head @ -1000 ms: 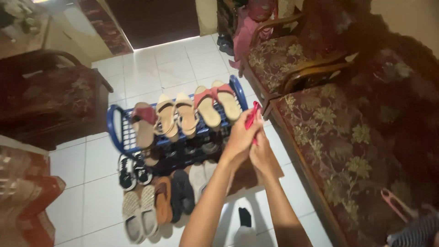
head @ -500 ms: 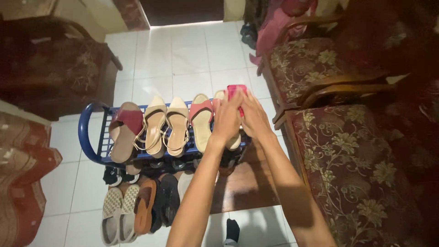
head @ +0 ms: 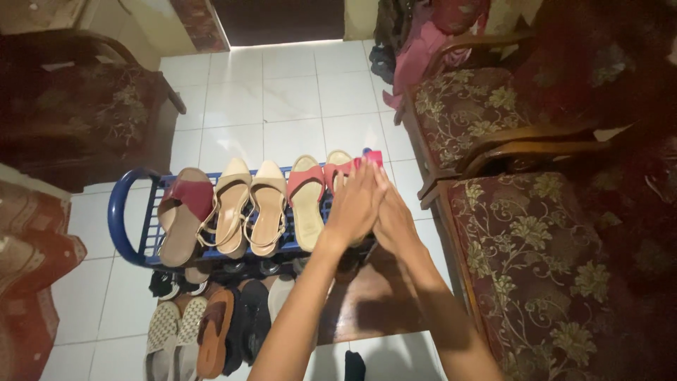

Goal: Cleaning a pair of shoes by wiping them with a cloth

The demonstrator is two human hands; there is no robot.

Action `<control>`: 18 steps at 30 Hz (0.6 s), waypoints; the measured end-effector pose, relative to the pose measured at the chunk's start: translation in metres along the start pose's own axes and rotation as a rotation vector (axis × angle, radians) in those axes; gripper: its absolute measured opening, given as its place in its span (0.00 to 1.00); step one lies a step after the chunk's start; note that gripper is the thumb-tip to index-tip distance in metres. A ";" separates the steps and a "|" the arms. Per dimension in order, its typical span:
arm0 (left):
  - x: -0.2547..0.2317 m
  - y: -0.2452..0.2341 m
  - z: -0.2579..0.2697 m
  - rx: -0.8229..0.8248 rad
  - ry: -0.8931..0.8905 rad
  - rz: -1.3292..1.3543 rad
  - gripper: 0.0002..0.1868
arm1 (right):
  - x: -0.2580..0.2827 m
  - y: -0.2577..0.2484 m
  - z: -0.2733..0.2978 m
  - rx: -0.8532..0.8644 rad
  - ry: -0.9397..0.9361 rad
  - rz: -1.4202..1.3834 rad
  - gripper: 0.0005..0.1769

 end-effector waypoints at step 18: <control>-0.040 0.004 0.042 0.137 -0.117 -0.032 0.36 | 0.006 -0.002 0.049 0.010 -0.041 -0.004 0.38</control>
Point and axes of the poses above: each hand's wrist, its own z-axis away from the middle knuckle, its own y-axis out of the palm, x = y × z, the point moved 8 cm from there along -z, towards the middle knuckle, and after that the axes turned 5 degrees about y, right-handed, at the moved point
